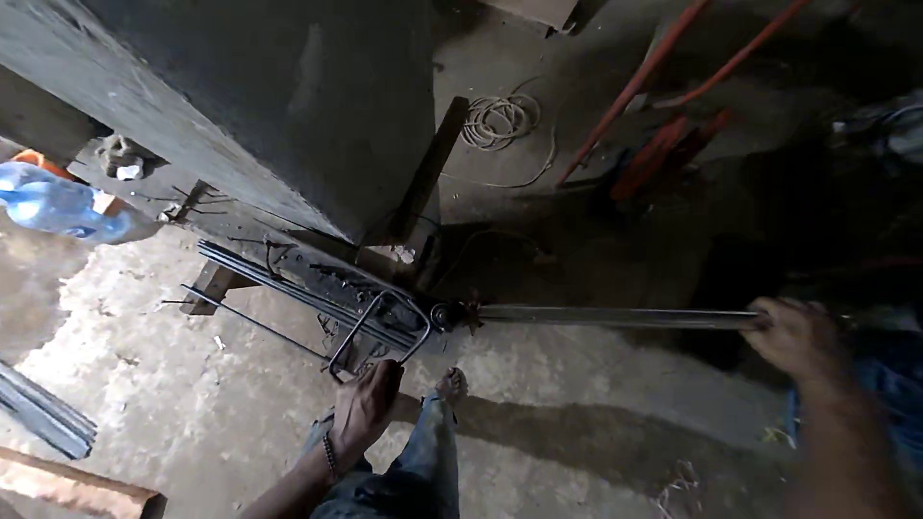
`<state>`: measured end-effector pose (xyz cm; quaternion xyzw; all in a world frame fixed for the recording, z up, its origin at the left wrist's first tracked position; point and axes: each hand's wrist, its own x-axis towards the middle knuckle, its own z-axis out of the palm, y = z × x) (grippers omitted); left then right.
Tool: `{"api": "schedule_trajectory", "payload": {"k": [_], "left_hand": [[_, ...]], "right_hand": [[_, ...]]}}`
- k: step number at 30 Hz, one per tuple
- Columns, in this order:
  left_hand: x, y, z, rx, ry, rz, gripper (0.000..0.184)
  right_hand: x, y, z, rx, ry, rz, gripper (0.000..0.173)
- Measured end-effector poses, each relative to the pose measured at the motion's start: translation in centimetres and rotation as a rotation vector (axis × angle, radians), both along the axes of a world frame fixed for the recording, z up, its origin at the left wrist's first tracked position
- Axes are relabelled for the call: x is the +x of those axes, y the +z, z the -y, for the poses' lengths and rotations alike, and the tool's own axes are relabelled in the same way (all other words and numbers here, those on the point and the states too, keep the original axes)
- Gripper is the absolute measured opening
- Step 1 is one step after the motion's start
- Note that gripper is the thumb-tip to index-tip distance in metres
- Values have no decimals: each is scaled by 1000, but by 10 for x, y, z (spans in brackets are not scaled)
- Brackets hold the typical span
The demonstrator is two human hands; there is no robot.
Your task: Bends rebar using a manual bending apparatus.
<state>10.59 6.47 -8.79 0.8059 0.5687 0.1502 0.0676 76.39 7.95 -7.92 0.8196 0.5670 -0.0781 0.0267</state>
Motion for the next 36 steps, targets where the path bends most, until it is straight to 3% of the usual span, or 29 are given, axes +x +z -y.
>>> {"api": "schedule_trajectory", "payload": {"k": [6, 13, 18, 23, 27, 31, 36], "left_hand": [[0, 3, -6, -184, 50, 91, 40], [-11, 7, -15, -311, 5, 138, 44], [-10, 27, -21, -425, 10, 120, 45], [-12, 34, -26, -527, -11, 79, 42], [-10, 34, -32, -623, -26, 82, 42], [-8, 37, -35, -676, 16, 57, 46], [-5, 29, -35, -656, 29, 96, 49]], "right_hand": [[-23, 10, 11, 111, -32, 8, 16], [-94, 13, 132, 191, -315, -85, 26], [-78, 7, 106, 130, -285, -1, 18], [-94, 2, 125, 229, -345, 16, 25], [-85, 4, 107, 218, -353, 22, 31], [-81, -14, 105, 322, -325, -29, 23], [-84, -5, 105, 333, -306, -13, 17]]}}
